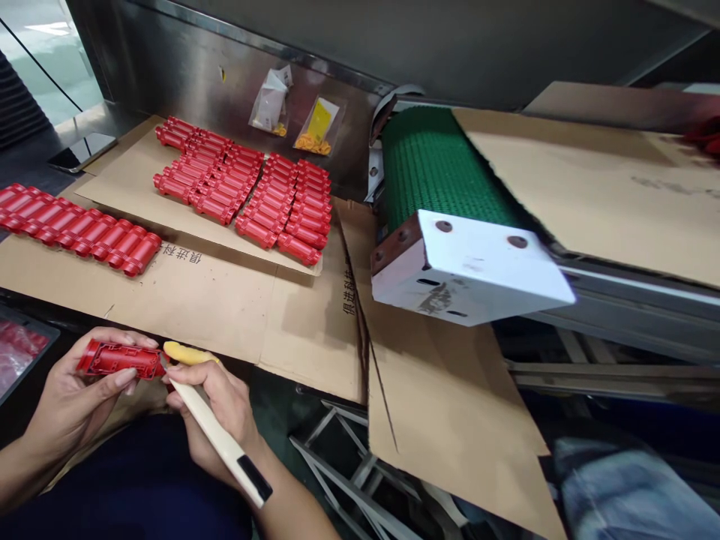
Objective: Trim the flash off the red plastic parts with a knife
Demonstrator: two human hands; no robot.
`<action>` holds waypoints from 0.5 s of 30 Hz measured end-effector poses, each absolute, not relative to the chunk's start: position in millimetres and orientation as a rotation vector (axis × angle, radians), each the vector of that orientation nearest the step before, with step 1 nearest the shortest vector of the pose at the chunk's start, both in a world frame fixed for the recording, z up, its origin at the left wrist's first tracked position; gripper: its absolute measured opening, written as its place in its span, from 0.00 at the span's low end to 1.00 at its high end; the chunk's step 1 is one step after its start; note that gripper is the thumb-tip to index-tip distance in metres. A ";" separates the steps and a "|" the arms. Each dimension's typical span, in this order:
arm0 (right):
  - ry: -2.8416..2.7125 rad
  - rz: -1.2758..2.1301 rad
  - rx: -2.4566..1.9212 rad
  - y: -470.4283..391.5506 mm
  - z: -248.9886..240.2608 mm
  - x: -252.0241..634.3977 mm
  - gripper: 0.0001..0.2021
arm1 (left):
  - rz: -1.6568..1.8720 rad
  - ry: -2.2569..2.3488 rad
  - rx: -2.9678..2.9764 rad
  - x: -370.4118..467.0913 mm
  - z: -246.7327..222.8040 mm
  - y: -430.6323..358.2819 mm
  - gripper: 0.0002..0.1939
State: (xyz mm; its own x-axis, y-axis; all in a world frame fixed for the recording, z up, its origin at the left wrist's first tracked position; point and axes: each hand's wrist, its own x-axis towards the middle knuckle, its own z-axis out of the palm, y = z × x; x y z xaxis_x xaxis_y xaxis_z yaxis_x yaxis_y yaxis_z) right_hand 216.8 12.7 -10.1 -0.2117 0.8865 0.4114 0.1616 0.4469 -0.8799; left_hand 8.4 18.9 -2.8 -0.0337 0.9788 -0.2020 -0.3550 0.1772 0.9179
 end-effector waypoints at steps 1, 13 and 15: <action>-1.699 0.860 -0.896 14.5 -10.6 218.1 0.08 | 1.271 1.089 0.759 10.1 -1.1 19.8 0.14; -1.654 1.090 -0.579 11.0 3.6 219.6 0.06 | 1.255 1.125 0.608 17.3 7.1 26.6 0.15; -1.596 0.917 -0.806 10.7 -0.4 217.9 0.07 | 1.290 1.174 0.701 17.9 7.7 22.5 0.16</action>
